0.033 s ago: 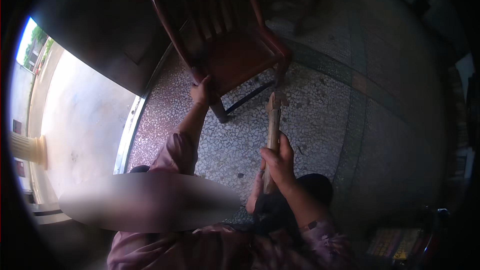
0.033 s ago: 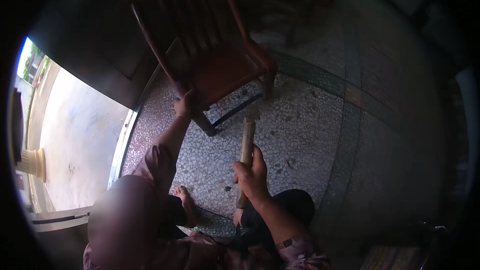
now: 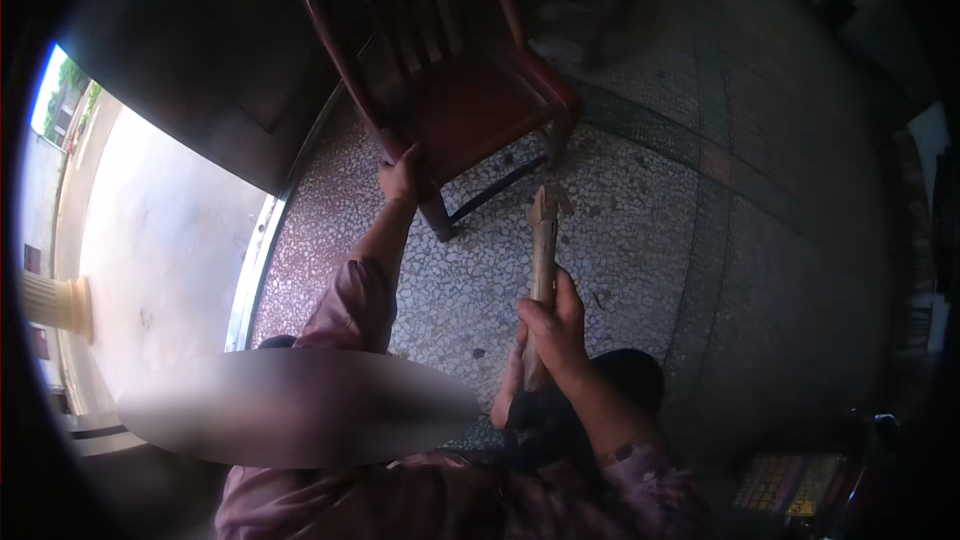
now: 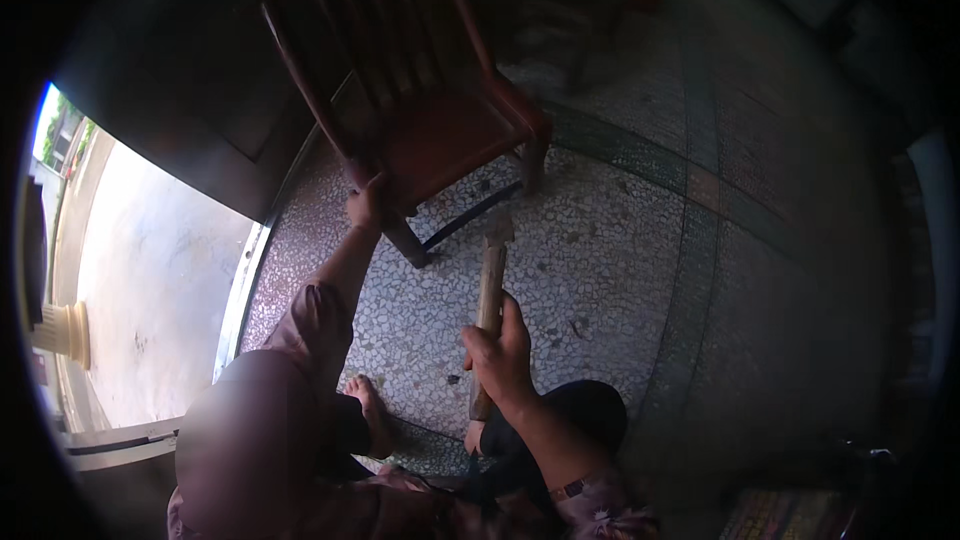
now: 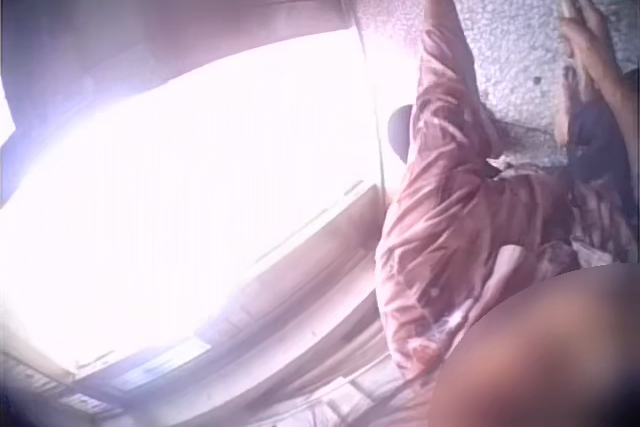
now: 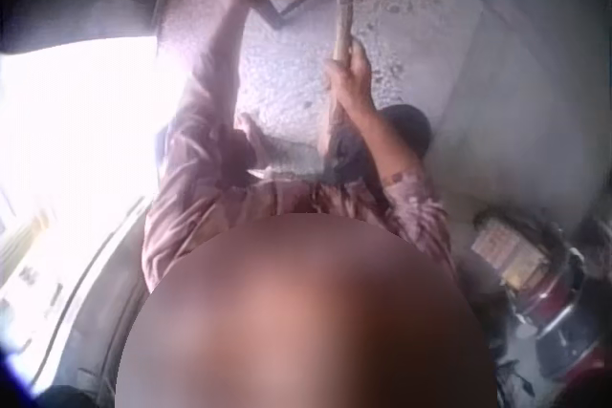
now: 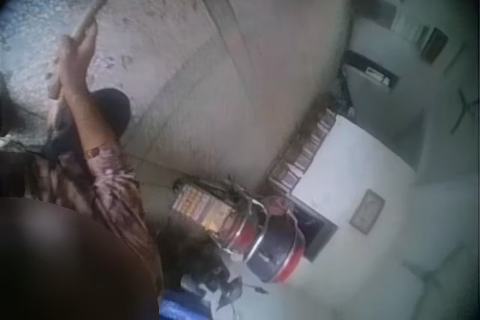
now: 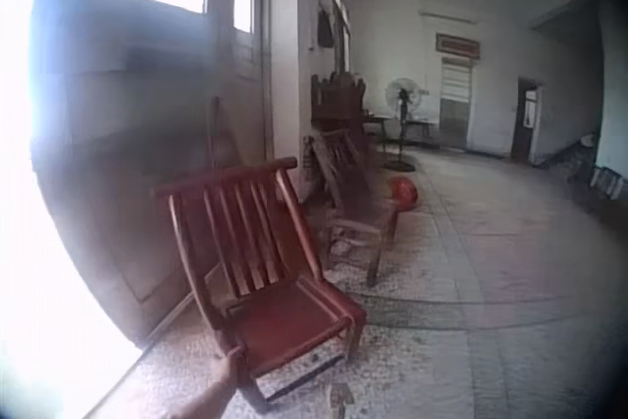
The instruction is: Repairing a wooden chair using a hammer.
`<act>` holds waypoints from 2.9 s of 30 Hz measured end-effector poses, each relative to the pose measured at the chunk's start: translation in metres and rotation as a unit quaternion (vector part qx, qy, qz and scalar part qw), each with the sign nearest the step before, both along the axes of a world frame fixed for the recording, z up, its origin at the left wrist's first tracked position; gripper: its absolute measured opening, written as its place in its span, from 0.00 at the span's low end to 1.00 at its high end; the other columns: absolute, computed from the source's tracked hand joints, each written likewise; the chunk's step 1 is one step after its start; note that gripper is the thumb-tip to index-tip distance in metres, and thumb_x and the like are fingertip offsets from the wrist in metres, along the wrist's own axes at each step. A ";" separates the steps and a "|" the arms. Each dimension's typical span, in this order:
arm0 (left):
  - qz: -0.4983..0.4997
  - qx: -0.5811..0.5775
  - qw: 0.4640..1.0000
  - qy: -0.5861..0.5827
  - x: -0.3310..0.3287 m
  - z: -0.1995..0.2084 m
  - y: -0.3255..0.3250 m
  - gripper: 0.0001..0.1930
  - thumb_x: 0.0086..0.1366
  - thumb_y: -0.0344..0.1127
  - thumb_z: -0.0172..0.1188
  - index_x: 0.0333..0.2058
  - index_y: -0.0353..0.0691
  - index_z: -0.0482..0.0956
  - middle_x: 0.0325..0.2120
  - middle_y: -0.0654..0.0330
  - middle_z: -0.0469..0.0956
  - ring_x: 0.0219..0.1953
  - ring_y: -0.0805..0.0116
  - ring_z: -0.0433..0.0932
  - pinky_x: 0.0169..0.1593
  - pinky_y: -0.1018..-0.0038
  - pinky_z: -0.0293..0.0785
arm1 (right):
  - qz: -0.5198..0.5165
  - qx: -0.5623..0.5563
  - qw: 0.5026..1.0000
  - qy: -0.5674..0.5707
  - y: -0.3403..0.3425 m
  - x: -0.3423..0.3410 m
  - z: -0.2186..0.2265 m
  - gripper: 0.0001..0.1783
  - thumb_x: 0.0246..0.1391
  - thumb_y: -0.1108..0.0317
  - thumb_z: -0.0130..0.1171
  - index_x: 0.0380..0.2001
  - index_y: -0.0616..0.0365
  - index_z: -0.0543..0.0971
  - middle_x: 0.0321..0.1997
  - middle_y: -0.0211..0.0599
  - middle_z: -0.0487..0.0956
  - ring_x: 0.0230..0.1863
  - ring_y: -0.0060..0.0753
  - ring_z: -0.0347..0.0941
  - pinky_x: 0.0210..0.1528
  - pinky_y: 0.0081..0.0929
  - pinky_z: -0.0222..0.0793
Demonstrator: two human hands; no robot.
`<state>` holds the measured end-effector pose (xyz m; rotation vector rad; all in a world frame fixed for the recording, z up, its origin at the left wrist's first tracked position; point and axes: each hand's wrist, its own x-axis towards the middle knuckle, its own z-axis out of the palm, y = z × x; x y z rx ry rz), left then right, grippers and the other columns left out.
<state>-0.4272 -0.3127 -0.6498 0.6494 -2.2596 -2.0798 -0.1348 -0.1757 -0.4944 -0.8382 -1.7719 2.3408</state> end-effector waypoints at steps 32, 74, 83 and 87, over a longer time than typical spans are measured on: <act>-0.356 0.414 0.833 -0.090 0.244 0.154 -0.029 0.18 0.67 0.43 0.43 0.44 0.34 0.70 0.41 0.49 0.75 0.46 0.56 0.73 0.54 0.64 0.66 | 0.186 0.512 0.814 0.202 -0.052 0.018 -0.016 0.34 0.46 0.63 0.55 0.55 0.57 0.55 0.33 0.54 0.75 0.26 0.57 0.74 0.28 0.45 0.73; -0.193 0.573 0.784 -0.138 0.183 0.196 -0.233 0.13 0.71 0.36 0.34 0.25 0.45 0.59 0.15 0.72 0.55 0.12 0.81 0.55 0.25 0.82 0.64 | 0.173 0.586 0.700 -0.370 0.167 0.073 -0.341 0.15 0.46 0.67 0.57 0.38 0.61 0.75 0.41 0.49 0.76 0.44 0.47 0.75 0.42 0.40 0.73; -0.152 0.545 0.812 -0.143 0.186 0.192 -0.210 0.11 0.70 0.33 0.37 0.25 0.44 0.62 0.13 0.72 0.55 0.09 0.81 0.55 0.21 0.84 0.63 | -0.222 -0.217 0.943 -0.119 0.192 0.128 -0.325 0.06 0.46 0.68 0.53 0.26 0.58 0.75 0.25 0.37 0.74 0.30 0.36 0.74 0.34 0.42 0.72; -0.194 0.490 0.844 -0.103 0.196 0.208 -0.214 0.13 0.68 0.31 0.39 0.22 0.46 0.60 0.12 0.73 0.56 0.08 0.83 0.56 0.21 0.86 0.63 | -0.174 -0.381 0.890 0.179 0.167 0.121 -0.244 0.05 0.47 0.69 0.51 0.29 0.55 0.74 0.26 0.38 0.74 0.24 0.36 0.70 0.29 0.34 0.70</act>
